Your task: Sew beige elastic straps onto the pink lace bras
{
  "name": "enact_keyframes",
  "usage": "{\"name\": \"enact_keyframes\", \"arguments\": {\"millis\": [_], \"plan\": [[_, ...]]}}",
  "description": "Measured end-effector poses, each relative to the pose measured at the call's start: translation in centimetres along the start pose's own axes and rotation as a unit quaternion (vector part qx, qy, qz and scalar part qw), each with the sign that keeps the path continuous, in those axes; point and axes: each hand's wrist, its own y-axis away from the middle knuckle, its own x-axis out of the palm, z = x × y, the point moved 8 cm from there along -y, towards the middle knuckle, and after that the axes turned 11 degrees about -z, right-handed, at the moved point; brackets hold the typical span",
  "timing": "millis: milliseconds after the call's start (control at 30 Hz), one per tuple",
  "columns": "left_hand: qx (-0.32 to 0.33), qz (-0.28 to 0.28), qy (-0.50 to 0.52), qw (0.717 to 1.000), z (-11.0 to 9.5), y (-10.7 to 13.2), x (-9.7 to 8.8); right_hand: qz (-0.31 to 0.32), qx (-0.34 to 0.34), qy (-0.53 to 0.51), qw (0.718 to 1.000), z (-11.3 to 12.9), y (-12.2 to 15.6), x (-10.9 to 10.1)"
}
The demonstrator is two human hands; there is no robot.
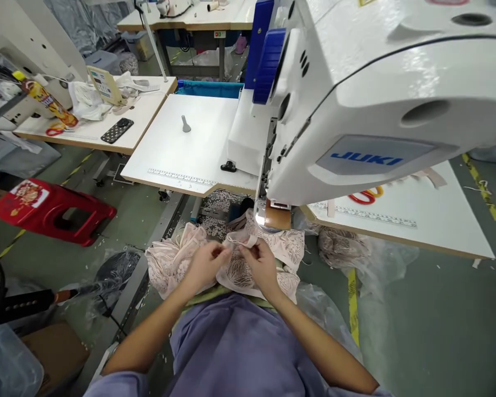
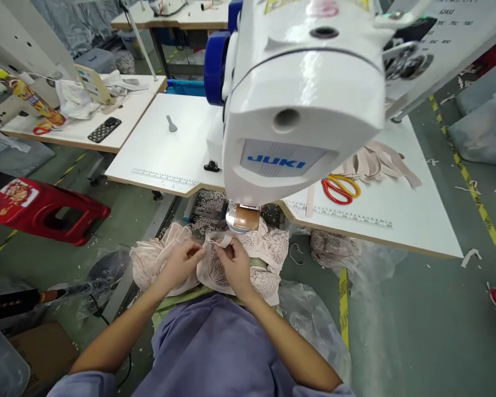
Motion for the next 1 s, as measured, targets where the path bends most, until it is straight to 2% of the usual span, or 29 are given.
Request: {"name": "enact_keyframes", "arguments": {"millis": [67,133,167,267,333,400,500,633,733,833,900,967,1000], "plan": [[-0.001,0.038,0.036,0.999,0.3,0.7,2.4,0.031,-0.115,0.086,0.989,0.9,1.0,-0.1],[0.004,0.028,0.054,0.998,0.1,1.0,3.2,0.077,-0.199,0.147,0.966,1.5,2.0,0.0],[0.009,0.014,0.054,0.998,-0.1,1.0,3.1,0.095,-0.216,0.163,0.958,1.6,2.2,-0.1],[0.039,0.002,0.038,0.998,-1.1,1.3,2.3,0.085,-0.221,0.169,0.957,2.3,1.7,-1.4],[0.066,0.029,0.032,0.997,-2.2,1.7,2.1,0.066,-0.224,0.169,0.958,3.2,1.1,-1.9],[0.080,0.056,0.031,0.995,-3.2,2.1,2.0,0.082,-0.219,0.178,0.956,4.0,0.6,-1.5],[0.058,0.060,0.051,0.995,-3.9,2.1,1.9,0.104,-0.187,0.182,0.960,4.4,0.1,-0.9],[0.003,0.045,0.088,0.995,-3.5,1.8,2.3,0.069,-0.172,0.175,0.967,4.4,-0.2,-1.4],[-0.005,0.035,0.082,0.996,-3.3,1.6,3.2,0.039,-0.190,0.177,0.965,4.2,0.1,-1.9],[0.016,0.024,0.039,0.999,-3.4,1.1,4.0,0.026,-0.246,0.217,0.944,4.2,0.9,-2.0],[0.023,0.016,0.005,1.000,-3.3,0.6,4.2,0.059,-0.287,0.249,0.923,3.9,0.8,-2.1],[0.029,0.018,-0.016,0.999,-3.2,-0.1,4.2,0.110,-0.309,0.276,0.903,3.6,-0.7,-3.3],[0.035,0.025,-0.018,0.999,-3.1,-0.5,4.3,0.110,-0.305,0.305,0.895,3.6,-2.4,-4.9]]}}
